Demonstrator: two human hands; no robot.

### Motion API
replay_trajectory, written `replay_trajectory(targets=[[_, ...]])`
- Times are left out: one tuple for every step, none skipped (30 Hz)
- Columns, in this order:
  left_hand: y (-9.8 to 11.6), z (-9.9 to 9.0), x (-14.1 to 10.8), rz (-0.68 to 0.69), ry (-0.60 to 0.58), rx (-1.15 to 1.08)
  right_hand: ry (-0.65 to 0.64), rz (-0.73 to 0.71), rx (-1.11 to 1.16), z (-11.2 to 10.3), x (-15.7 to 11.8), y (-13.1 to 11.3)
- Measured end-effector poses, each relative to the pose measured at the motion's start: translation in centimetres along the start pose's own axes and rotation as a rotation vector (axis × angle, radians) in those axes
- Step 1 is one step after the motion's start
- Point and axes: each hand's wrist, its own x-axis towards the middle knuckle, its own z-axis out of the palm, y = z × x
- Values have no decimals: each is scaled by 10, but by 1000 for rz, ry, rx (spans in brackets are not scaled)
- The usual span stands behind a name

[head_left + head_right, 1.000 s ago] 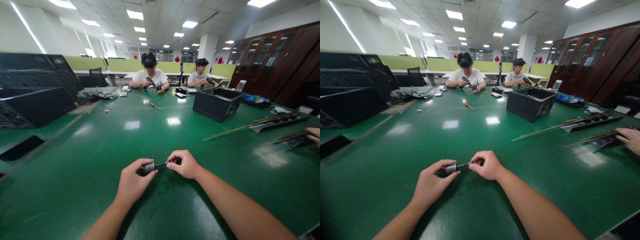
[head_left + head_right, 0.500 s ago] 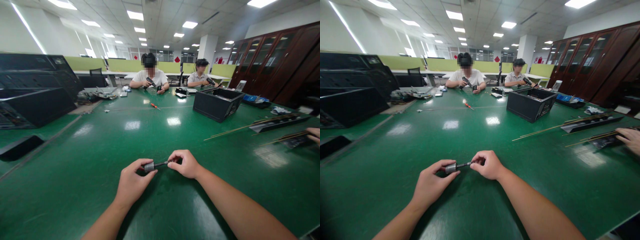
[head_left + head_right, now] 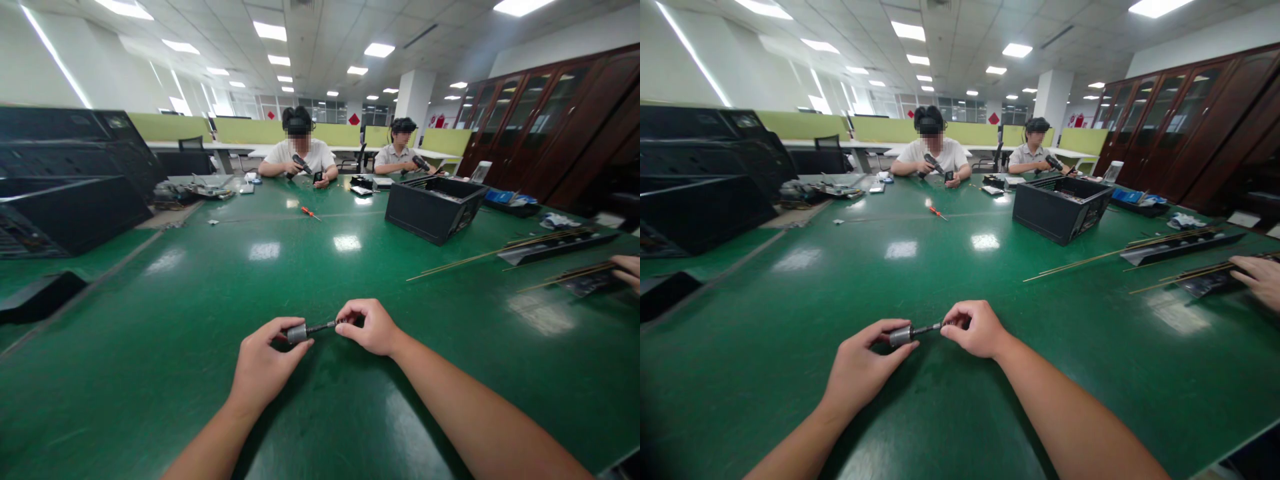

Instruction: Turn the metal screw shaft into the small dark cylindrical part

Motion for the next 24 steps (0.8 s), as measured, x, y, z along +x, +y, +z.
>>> replay_trajectory(targets=[[0,0,0,-4,-1,1,1,2,3,0,0,0],[-1,0,0,-9,-2,2,1,5,7,-1,1,1],[-2,0,1,-15,-2,3,1,9,11,-1,1,2],[-2,0,1,-21,0,4,0,13,17,-2,1,3],[-3,0,1,-28,2,7,1,18,25,-2,1,4],[-3,0,1,-36,4,8,3,23,33,-2,1,5],[-4,-1,1,-43,5,9,4,27,42,-2,1,6],[-4,-1,1,-48,6,8,5,31,48,-2,1,6],[-4,-2,1,-52,7,5,7,33,54,-2,1,7],[-4,-2,1,-56,8,0,9,35,59,-2,1,7],[-3,-2,1,-59,9,-4,9,40,72,-2,1,8],[-3,-3,1,-62,10,-9,11,51,102,-2,2,9],[-3,-3,1,-69,9,-16,19,68,156,-2,3,9],[-3,-3,2,-82,5,-26,34,92,234,-2,4,10],[-3,-2,3,-102,0,-38,63,122,330,-3,6,12],[-3,-2,4,-127,-6,-52,108,156,432,-4,8,13],[-3,-1,6,-159,-13,-69,163,190,525,-5,10,14],[-3,-1,8,-197,-20,-95,226,221,595,-6,12,15],[-4,-1,10,-243,-26,-133,273,246,639,-7,13,16],[-5,-2,12,-295,-25,-182,299,263,661,-7,15,17],[-6,-5,13,-350,-14,-250,306,275,669,-7,16,17],[-7,-10,12,-405,9,-334,296,280,669,-6,17,17],[-8,-17,10,-453,44,-425,280,280,664,-5,17,17],[-10,-27,6,-486,88,-509,264,278,658,-4,17,17]])
